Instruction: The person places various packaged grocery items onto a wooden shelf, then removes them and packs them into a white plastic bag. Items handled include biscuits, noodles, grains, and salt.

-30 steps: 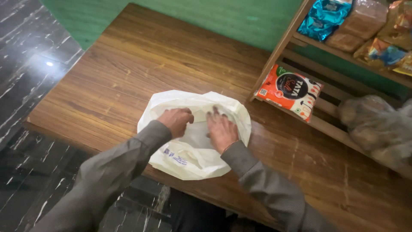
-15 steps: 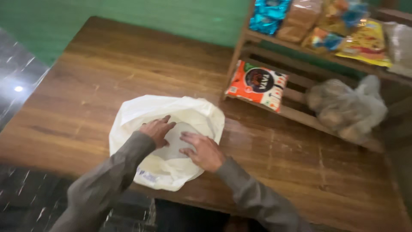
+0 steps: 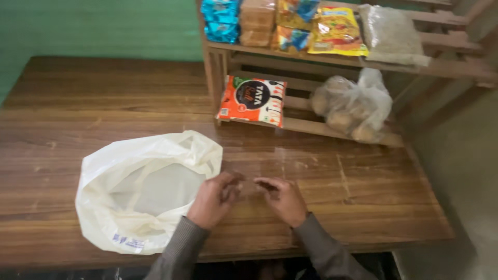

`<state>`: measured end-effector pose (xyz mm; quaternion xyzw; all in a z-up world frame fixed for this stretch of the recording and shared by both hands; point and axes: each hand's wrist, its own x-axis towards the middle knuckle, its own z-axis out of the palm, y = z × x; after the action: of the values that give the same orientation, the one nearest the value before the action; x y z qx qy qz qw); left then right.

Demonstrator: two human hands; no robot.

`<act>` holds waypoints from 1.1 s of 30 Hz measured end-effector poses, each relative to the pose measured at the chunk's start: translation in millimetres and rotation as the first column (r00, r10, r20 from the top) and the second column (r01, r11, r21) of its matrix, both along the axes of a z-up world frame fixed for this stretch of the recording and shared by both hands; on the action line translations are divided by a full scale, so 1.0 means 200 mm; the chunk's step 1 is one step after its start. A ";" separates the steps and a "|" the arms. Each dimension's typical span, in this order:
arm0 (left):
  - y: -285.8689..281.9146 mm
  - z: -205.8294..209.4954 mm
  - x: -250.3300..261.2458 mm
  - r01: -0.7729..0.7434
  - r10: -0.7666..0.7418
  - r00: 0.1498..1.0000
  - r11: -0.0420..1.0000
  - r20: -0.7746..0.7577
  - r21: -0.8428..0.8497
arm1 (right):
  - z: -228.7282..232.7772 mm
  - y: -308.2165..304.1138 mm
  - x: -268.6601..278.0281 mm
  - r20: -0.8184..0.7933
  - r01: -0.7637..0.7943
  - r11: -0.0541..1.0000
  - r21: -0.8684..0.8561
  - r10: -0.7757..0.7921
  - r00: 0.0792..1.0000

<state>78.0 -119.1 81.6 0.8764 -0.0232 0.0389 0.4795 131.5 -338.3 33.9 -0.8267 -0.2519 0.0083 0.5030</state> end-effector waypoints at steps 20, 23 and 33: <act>-1.08 -0.48 0.41 0.019 -0.028 1.000 0.910 -0.015 -0.414 | 0.19 -0.91 0.86 0.720 0.674 0.736 0.064 -0.502 0.480; -1.16 -0.50 0.56 0.057 -0.076 0.997 0.826 -0.012 -0.561 | 0.22 -0.94 1.07 0.726 0.667 0.744 -0.019 -0.448 0.521; -1.16 -0.50 0.48 0.061 -0.159 0.982 0.777 -0.103 -0.626 | 0.03 -0.94 1.25 0.346 0.653 0.753 -0.079 -0.594 0.727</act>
<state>174.7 -351.4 -18.3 0.6675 -0.0243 -0.0497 0.7426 382.4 -526.9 39.4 -0.8993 -0.0293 -0.2627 0.3483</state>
